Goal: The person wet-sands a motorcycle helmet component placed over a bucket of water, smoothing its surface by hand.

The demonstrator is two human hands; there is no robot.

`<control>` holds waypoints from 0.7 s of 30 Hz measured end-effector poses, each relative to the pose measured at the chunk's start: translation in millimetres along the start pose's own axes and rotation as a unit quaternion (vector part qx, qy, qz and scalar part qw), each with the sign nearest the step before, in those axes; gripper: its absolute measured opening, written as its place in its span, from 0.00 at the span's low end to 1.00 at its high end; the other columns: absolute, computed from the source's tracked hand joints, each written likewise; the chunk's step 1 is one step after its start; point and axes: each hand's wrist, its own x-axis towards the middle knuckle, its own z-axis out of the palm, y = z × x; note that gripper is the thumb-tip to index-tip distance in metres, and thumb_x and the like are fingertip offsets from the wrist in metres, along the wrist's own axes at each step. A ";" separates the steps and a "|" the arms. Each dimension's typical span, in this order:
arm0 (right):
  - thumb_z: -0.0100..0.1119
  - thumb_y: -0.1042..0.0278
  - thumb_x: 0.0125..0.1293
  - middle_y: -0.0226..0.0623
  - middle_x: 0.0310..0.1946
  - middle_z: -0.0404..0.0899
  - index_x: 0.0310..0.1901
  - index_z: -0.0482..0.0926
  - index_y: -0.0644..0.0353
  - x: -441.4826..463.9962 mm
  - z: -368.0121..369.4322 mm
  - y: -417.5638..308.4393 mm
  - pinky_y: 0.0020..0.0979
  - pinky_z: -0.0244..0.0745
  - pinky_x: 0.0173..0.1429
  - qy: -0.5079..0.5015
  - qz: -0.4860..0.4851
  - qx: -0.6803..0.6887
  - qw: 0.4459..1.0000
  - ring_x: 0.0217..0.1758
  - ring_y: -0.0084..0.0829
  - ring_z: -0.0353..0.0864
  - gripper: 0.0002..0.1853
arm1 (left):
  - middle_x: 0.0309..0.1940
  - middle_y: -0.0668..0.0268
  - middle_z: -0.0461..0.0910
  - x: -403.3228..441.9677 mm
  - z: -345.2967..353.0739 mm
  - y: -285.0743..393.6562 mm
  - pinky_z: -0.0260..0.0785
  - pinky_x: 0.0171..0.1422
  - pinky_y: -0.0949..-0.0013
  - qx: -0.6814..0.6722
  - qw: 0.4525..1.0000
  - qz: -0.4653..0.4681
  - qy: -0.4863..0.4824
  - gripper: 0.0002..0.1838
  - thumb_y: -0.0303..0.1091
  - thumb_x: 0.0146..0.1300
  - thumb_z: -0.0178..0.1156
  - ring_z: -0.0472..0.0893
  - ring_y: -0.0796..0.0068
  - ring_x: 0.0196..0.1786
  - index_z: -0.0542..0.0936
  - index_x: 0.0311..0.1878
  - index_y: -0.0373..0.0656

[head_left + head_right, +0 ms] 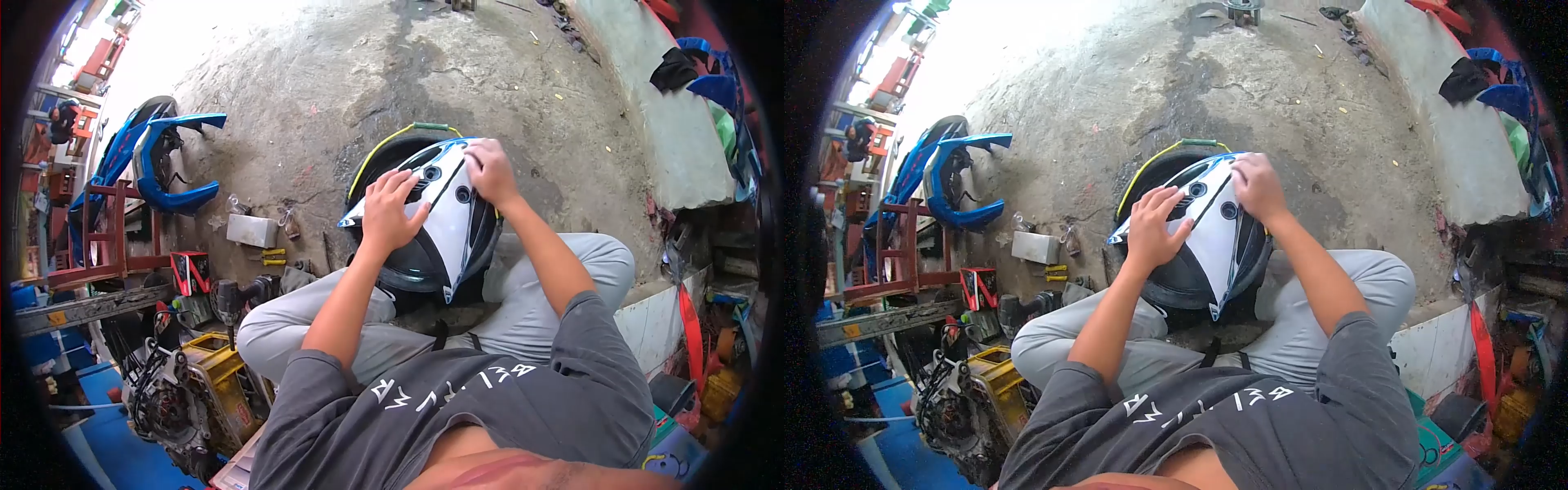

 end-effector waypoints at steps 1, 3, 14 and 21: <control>0.67 0.75 0.67 0.49 0.50 0.90 0.44 0.90 0.65 0.4 -1.1 2.9 0.49 0.79 0.71 0.009 0.024 -0.014 1.000 0.61 0.53 0.85 0.07 | 0.70 0.56 0.86 -0.9 -0.8 0.8 0.68 0.79 0.46 -0.002 1.000 -0.001 -0.001 0.31 0.48 0.64 0.73 0.78 0.50 0.77 0.88 0.67 0.43; 0.67 0.76 0.66 0.49 0.51 0.90 0.45 0.90 0.65 -1.8 -4.5 -11.9 0.48 0.78 0.72 -0.002 0.077 -0.012 0.997 0.61 0.53 0.84 0.08 | 0.70 0.56 0.86 2.2 -2.3 1.8 0.68 0.79 0.46 -0.008 1.000 0.003 -0.001 0.31 0.48 0.64 0.73 0.78 0.50 0.77 0.88 0.67 0.43; 0.66 0.76 0.66 0.50 0.51 0.90 0.44 0.89 0.66 -6.1 0.0 -4.7 0.47 0.80 0.70 -0.003 0.008 0.004 1.000 0.60 0.52 0.85 0.07 | 0.71 0.57 0.85 0.7 -0.3 -0.1 0.68 0.79 0.46 -0.003 1.000 0.005 -0.001 0.31 0.48 0.64 0.73 0.78 0.50 0.77 0.88 0.68 0.44; 0.67 0.75 0.68 0.48 0.51 0.90 0.45 0.89 0.66 1.2 -3.9 8.5 0.47 0.80 0.71 -0.001 0.024 0.009 1.000 0.61 0.52 0.86 0.08 | 0.70 0.57 0.85 0.9 -3.5 2.9 0.68 0.79 0.47 -0.009 1.000 -0.001 -0.003 0.31 0.48 0.64 0.74 0.78 0.50 0.77 0.88 0.67 0.44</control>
